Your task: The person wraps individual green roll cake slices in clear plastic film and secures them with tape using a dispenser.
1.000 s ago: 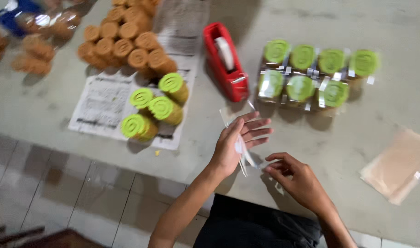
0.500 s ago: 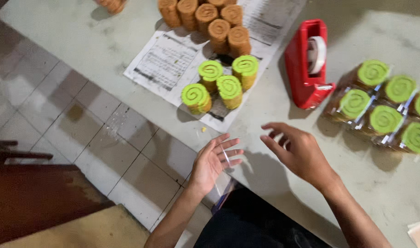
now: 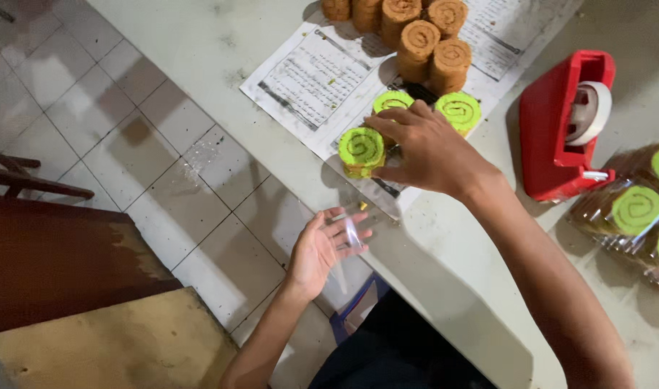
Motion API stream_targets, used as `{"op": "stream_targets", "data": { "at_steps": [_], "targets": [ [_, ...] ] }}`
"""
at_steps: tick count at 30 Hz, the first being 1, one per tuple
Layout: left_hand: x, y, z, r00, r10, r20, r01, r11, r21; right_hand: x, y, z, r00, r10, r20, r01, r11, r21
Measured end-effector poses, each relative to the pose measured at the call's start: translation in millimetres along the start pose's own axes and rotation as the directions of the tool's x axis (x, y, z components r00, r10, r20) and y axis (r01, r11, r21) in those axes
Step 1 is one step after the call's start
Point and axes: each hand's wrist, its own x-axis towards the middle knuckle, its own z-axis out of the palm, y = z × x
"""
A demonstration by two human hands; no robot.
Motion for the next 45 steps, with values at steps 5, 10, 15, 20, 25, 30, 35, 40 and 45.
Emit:
{"op": "stream_targets", "data": {
  "at_steps": [5,10,15,20,25,30,35,40,45],
  "targets": [
    [5,7,-3,0.999,0.001,0.036,-0.002,1.0,0.027,19,-2,5,0.987,-0.02,0.157,0.035,0.995,-0.094],
    [8,17,1,0.999,-0.001,0.038,0.0,1.0,0.028,26,2,19,0.993,0.001,0.115,0.006,0.998,-0.065],
    [16,15,-2,0.999,0.01,0.036,-0.011,1.0,0.027,25,15,32,0.998,-0.046,0.047,0.044,0.998,0.042],
    [17,18,1,0.998,0.045,0.038,-0.045,0.999,0.015,16,20,41,0.993,-0.075,-0.092,0.089,0.984,0.157],
    [25,13,3,0.996,0.064,0.06,-0.064,0.998,-0.008,8,23,49,0.981,-0.08,-0.174,0.12,0.965,0.233],
    [36,7,3,0.992,0.084,0.097,-0.082,0.996,-0.026,-1,26,45,0.958,-0.064,-0.28,0.171,0.911,0.375],
    [37,9,1,0.991,0.1,0.086,-0.098,0.995,-0.022,-22,17,53,0.954,-0.134,-0.268,0.253,0.841,0.479],
    [46,4,-11,0.995,0.079,0.058,-0.077,0.996,-0.046,-46,-12,77,0.927,-0.195,-0.321,0.324,0.849,0.418],
    [46,3,-11,0.998,0.053,0.027,-0.051,0.997,-0.057,-61,-22,93,0.915,-0.194,-0.355,0.343,0.835,0.429]
  ]
}}
